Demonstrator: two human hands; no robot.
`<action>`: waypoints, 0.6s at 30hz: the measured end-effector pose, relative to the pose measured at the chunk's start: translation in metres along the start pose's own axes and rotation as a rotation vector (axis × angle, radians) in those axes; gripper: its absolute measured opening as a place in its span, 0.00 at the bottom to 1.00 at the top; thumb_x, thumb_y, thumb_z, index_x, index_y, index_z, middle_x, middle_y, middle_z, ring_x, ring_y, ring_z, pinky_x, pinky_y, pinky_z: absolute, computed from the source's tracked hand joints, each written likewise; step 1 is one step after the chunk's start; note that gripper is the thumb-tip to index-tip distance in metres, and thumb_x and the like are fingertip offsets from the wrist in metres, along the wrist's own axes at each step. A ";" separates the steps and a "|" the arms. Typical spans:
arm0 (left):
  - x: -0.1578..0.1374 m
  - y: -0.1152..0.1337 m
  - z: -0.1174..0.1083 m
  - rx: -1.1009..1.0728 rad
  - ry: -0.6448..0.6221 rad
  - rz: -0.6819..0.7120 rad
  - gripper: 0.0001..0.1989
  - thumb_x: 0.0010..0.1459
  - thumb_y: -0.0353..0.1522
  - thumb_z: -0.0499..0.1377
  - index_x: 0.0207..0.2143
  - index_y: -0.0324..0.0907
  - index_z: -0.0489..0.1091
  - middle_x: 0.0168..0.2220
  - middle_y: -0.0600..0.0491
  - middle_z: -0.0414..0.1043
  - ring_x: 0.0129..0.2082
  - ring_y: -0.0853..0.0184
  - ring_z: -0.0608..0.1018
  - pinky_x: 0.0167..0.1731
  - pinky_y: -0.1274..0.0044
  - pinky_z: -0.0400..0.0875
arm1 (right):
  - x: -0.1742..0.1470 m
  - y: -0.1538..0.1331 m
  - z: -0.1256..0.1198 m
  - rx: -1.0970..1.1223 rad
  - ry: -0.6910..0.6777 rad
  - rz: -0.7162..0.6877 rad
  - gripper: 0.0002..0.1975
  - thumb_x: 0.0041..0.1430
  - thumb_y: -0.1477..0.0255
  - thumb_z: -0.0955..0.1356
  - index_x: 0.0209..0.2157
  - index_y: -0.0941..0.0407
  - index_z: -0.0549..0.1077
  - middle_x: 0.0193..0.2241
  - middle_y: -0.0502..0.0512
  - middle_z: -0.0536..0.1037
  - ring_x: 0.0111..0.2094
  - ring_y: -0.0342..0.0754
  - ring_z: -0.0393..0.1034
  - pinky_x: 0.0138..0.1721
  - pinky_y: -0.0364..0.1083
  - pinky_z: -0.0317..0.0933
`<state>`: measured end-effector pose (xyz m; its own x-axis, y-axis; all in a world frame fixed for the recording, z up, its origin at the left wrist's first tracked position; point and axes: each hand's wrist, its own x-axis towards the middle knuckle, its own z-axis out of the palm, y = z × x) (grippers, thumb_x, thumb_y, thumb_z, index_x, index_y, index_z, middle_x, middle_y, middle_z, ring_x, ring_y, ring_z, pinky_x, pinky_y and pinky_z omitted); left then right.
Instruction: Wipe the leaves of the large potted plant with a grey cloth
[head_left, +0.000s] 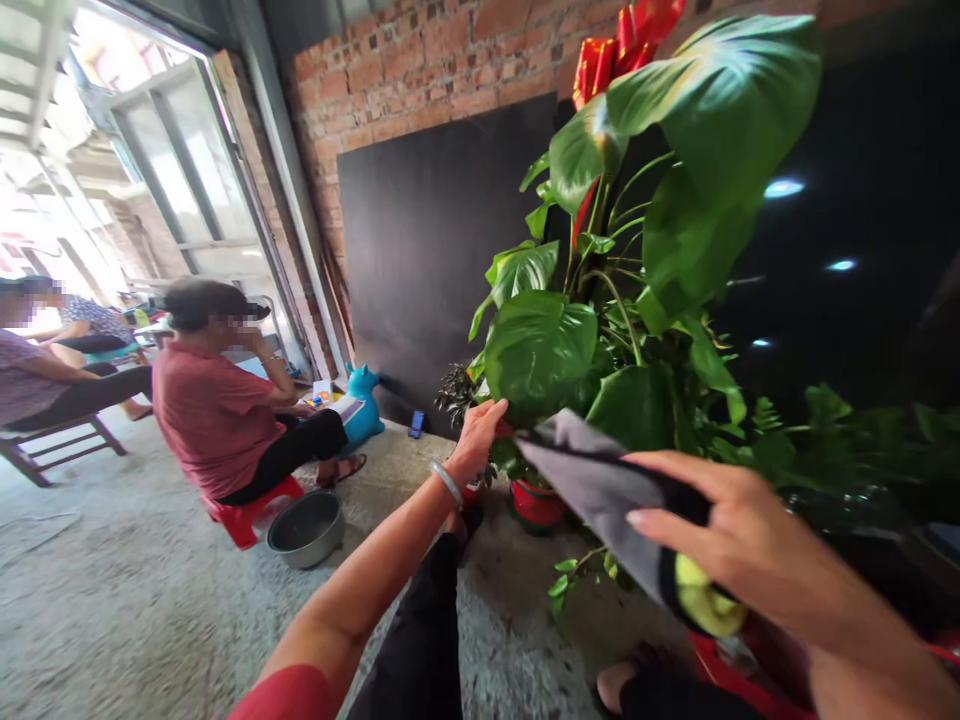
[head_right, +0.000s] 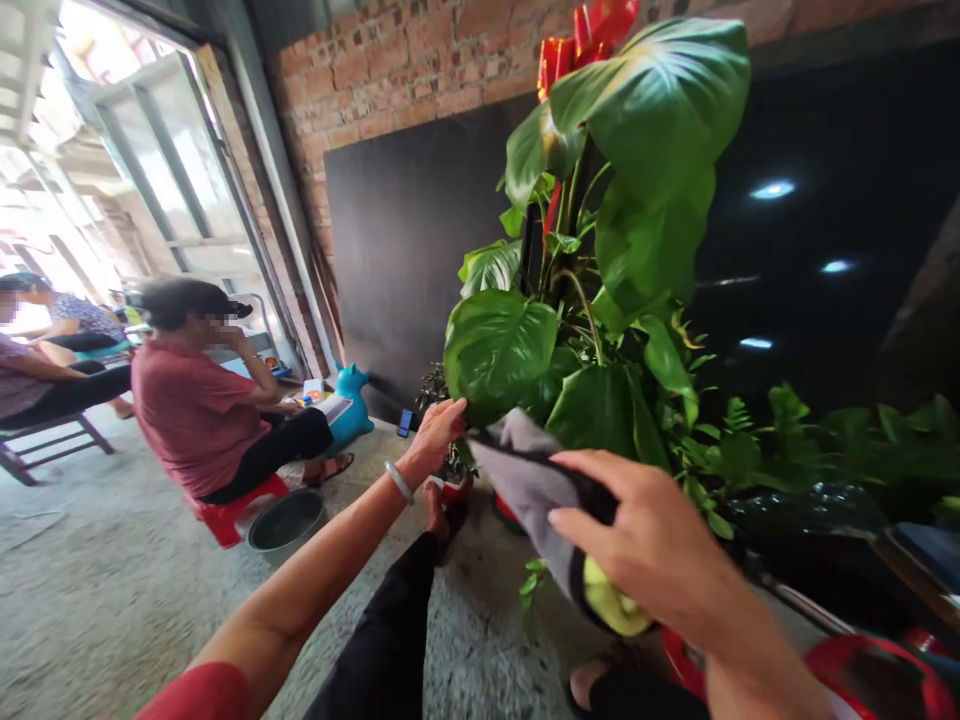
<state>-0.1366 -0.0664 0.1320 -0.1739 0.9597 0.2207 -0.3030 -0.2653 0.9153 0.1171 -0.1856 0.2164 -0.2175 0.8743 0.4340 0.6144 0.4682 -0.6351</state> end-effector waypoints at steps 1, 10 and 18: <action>-0.001 -0.001 0.001 -0.001 -0.003 -0.011 0.21 0.45 0.45 0.70 0.21 0.40 0.66 0.20 0.58 0.66 0.21 0.73 0.69 0.26 0.78 0.70 | 0.000 -0.006 -0.012 0.017 0.110 0.011 0.21 0.46 0.57 0.73 0.42 0.51 0.82 0.32 0.52 0.84 0.32 0.54 0.77 0.34 0.50 0.71; -0.009 -0.017 0.018 0.039 -0.135 -0.117 0.11 0.48 0.36 0.67 0.29 0.37 0.75 0.27 0.51 0.77 0.29 0.66 0.77 0.33 0.73 0.74 | 0.054 -0.006 0.047 -0.054 0.062 -0.147 0.26 0.46 0.68 0.71 0.50 0.54 0.78 0.48 0.56 0.82 0.47 0.58 0.77 0.53 0.57 0.66; 0.019 -0.067 -0.072 0.199 0.468 -0.008 0.23 0.41 0.24 0.66 0.44 0.40 0.77 0.43 0.49 0.78 0.38 0.67 0.78 0.39 0.78 0.70 | -0.039 0.088 0.102 0.169 -0.156 0.175 0.26 0.47 0.62 0.69 0.48 0.56 0.79 0.48 0.60 0.81 0.52 0.60 0.75 0.55 0.56 0.66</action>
<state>-0.1871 -0.0370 0.0509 -0.5872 0.8055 0.0805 -0.1295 -0.1916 0.9729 0.1018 -0.1657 0.0785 -0.2417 0.9466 0.2134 0.5206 0.3121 -0.7947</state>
